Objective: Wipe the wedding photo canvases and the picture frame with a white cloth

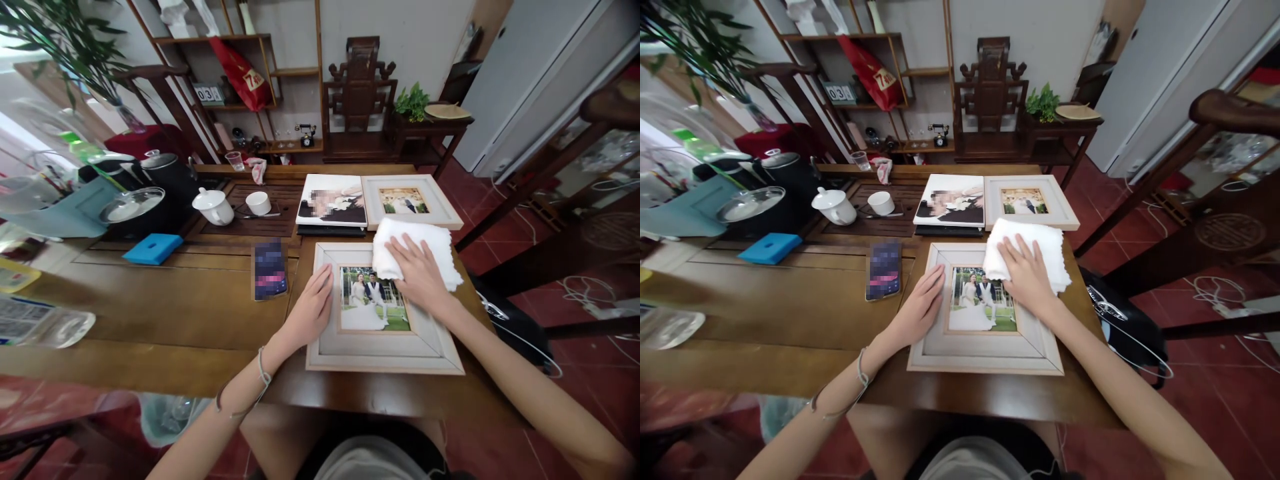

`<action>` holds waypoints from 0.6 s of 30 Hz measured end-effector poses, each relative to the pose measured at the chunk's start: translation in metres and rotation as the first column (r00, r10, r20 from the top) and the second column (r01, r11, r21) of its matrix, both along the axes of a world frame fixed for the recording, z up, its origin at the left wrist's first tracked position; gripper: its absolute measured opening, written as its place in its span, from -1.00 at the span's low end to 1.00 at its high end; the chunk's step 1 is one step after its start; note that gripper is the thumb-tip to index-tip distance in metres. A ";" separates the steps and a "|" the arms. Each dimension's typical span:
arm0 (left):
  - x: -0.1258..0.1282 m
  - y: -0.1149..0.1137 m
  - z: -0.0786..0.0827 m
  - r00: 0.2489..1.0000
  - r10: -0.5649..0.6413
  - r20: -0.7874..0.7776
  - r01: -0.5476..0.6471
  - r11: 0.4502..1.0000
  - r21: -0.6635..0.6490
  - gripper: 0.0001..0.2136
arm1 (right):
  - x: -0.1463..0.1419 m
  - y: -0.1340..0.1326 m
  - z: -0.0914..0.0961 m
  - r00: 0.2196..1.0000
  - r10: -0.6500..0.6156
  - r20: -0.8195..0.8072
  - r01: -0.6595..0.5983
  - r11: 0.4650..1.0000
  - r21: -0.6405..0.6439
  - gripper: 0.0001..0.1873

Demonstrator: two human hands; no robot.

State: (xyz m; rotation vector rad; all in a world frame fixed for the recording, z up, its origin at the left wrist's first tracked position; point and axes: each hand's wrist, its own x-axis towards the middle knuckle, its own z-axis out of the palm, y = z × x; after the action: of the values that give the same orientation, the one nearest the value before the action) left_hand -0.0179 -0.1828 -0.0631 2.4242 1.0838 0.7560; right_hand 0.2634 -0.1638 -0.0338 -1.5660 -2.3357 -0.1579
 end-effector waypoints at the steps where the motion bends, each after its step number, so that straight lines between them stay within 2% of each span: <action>1: 0.000 0.000 0.000 1.000 0.006 -0.003 -0.006 1.000 -0.002 -0.55 | -0.005 -0.004 0.001 0.999 0.018 0.028 -0.018 0.999 -0.026 -0.15; 3: 0.001 -0.001 0.000 1.000 0.020 -0.008 -0.020 1.000 -0.009 -0.56 | -0.014 -0.028 0.002 0.992 0.099 0.075 -0.091 0.991 -0.103 -0.14; 5: 0.002 -0.001 0.000 0.999 0.032 -0.006 -0.032 0.999 -0.016 -0.56 | -0.021 -0.068 0.007 0.979 0.186 0.089 -0.169 0.971 -0.172 -0.10; 8: 0.003 -0.002 0.000 0.999 0.037 0.005 -0.037 0.999 -0.018 -0.56 | -0.027 -0.132 0.020 0.953 0.298 0.058 -0.273 0.924 -0.267 0.06; 10: 0.002 -0.002 0.000 1.000 0.029 0.006 -0.029 0.999 -0.014 -0.54 | -0.028 -0.154 0.028 0.931 0.364 0.030 -0.336 0.884 -0.324 0.12; 12: 0.000 -0.001 -0.001 1.000 0.008 0.009 -0.008 1.000 -0.007 -0.52 | -0.026 -0.152 0.030 0.931 0.365 0.011 -0.339 0.875 -0.345 0.12; 13: -0.001 0.000 -0.002 1.000 -0.006 0.013 0.006 1.000 -0.006 -0.50 | -0.024 -0.143 0.028 0.942 0.336 0.015 -0.313 0.890 -0.332 0.10; 16: -0.004 0.001 -0.004 0.999 -0.049 0.021 0.049 0.999 0.001 -0.44 | -0.015 -0.093 0.012 0.985 0.158 0.065 -0.142 0.969 -0.200 0.01; 18: -0.005 0.003 -0.006 0.998 -0.063 0.023 0.063 0.998 0.011 -0.42 | -0.009 -0.054 0.004 0.997 0.024 0.079 -0.017 0.995 -0.094 -0.06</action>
State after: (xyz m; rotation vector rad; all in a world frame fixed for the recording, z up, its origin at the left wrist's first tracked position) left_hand -0.0227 -0.1803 -0.0688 2.4393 0.9922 0.7697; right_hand 0.2544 -0.2182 -0.0300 -1.6066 -2.4526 -0.1096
